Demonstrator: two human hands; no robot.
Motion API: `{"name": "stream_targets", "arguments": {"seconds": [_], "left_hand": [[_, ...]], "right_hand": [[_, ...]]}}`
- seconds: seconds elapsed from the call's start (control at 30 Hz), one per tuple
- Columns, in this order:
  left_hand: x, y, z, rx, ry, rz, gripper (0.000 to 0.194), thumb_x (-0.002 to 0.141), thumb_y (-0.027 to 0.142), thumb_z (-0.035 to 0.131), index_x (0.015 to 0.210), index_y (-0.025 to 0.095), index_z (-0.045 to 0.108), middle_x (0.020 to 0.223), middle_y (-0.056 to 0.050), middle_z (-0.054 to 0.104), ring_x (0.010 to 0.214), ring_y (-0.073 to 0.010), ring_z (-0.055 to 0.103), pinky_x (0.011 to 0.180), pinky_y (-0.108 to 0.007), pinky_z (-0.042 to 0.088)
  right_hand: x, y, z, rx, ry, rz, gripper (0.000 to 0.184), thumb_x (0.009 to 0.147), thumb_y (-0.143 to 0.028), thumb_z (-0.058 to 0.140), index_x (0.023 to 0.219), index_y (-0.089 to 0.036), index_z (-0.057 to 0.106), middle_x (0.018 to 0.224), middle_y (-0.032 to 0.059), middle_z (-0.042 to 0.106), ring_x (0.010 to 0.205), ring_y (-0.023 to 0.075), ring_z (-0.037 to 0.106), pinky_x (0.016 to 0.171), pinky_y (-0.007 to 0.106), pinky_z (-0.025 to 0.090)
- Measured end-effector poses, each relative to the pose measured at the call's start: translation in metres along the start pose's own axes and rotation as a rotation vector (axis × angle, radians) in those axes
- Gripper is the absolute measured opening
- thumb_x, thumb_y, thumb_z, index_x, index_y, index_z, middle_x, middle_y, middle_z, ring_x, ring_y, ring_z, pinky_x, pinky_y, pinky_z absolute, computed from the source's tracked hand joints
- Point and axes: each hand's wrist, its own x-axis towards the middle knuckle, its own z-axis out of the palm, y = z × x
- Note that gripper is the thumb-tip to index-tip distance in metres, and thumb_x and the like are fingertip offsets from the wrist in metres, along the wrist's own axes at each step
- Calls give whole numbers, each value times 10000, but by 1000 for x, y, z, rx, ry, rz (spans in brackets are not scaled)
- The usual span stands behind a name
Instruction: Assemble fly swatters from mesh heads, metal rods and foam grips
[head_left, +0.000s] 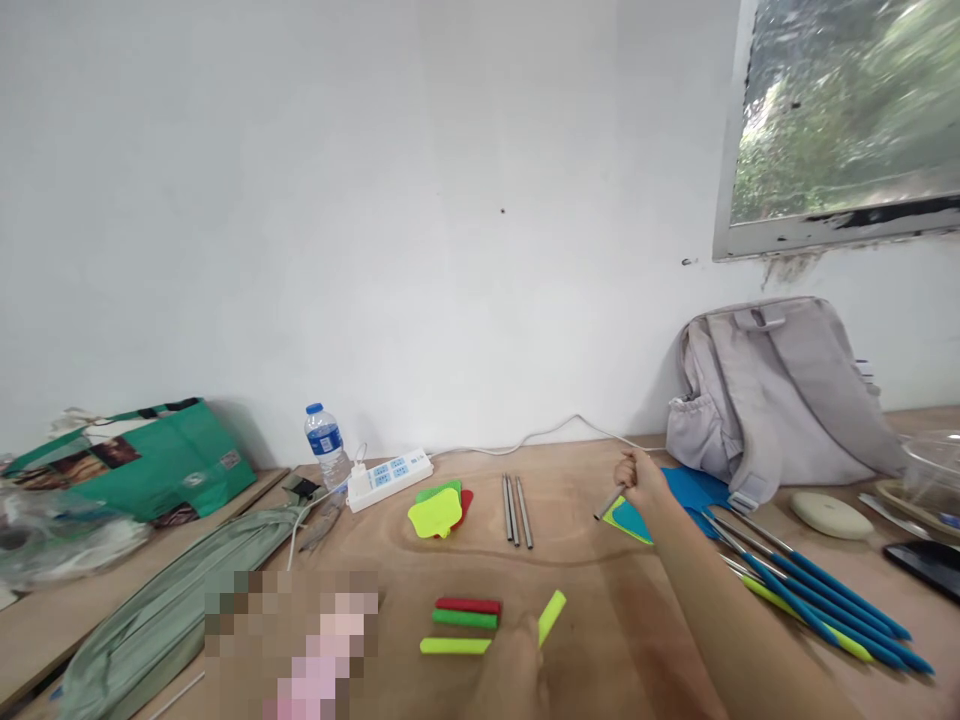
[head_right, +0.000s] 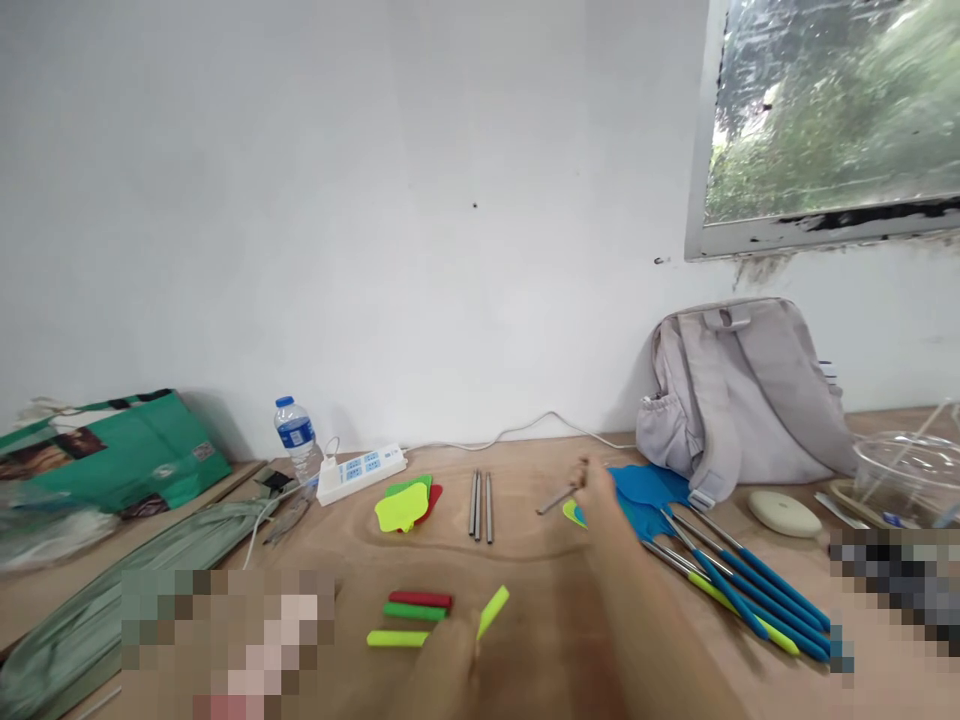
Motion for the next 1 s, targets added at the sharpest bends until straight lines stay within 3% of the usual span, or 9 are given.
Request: {"name": "stream_targets", "arguments": {"seconds": [0.1,0.2,0.27,0.33,0.4,0.53,0.77,0.93,1.0], "left_hand": [[-16,-9,-23,48,4,29,112,737,210,487,831,187,545,705,-61,602,697,-207,566,586,-264,368],[-25,-15,-44,62,152,69,200,814,355,389,788,206,519,730,-41,616,711,-185,576,600,-244,375],[-29,-27,-50,116,221,153,241,831,380,351,836,220,532,751,-32,628,700,-177,578,604,-243,391],[-31,-48,-52,273,241,308,272,841,351,322,951,237,543,827,-38,638,712,-179,579,626,-257,410],[-33,-74,-51,493,232,484,279,829,324,347,1016,255,543,955,-46,627,797,-189,576,694,-272,419],[-38,-109,-47,702,172,587,245,791,246,434,996,274,565,964,-22,623,866,-200,561,784,-300,398],[-43,-93,-59,754,63,524,486,732,57,423,1145,307,480,1006,-17,582,866,-170,530,762,-275,381],[-40,-87,-66,645,70,507,475,754,60,399,1144,317,484,1057,-18,554,914,-175,506,798,-293,389],[-39,-88,-65,591,74,499,448,780,96,399,1161,320,472,1075,-17,545,939,-174,502,811,-298,402]], "right_hand": [[9,-19,-17,20,75,54,292,851,-332,458,1073,-149,512,1040,64,546,850,153,554,715,347,483],[14,-10,-2,9,82,125,236,881,-253,371,836,-123,562,707,11,548,547,78,496,512,233,448],[16,6,15,-20,77,178,254,870,-213,364,727,-121,553,589,-10,495,458,64,430,444,208,406],[17,23,30,-64,76,231,197,859,-240,423,808,-113,563,687,11,545,544,81,497,502,231,444],[19,37,40,-118,76,271,229,847,-291,472,987,-124,541,917,49,572,745,128,561,640,301,484],[25,54,49,-246,67,298,314,841,-313,485,1115,-159,492,1114,73,518,931,180,538,775,385,464],[35,69,56,-387,33,254,306,843,-324,478,1094,-152,509,1100,59,525,933,193,537,776,382,462],[40,74,56,-400,-3,195,309,839,-316,490,1101,-153,498,1092,69,529,905,171,546,754,373,471],[39,75,53,-403,23,150,229,822,-290,507,988,-140,556,998,57,570,845,157,555,714,329,471]]}}
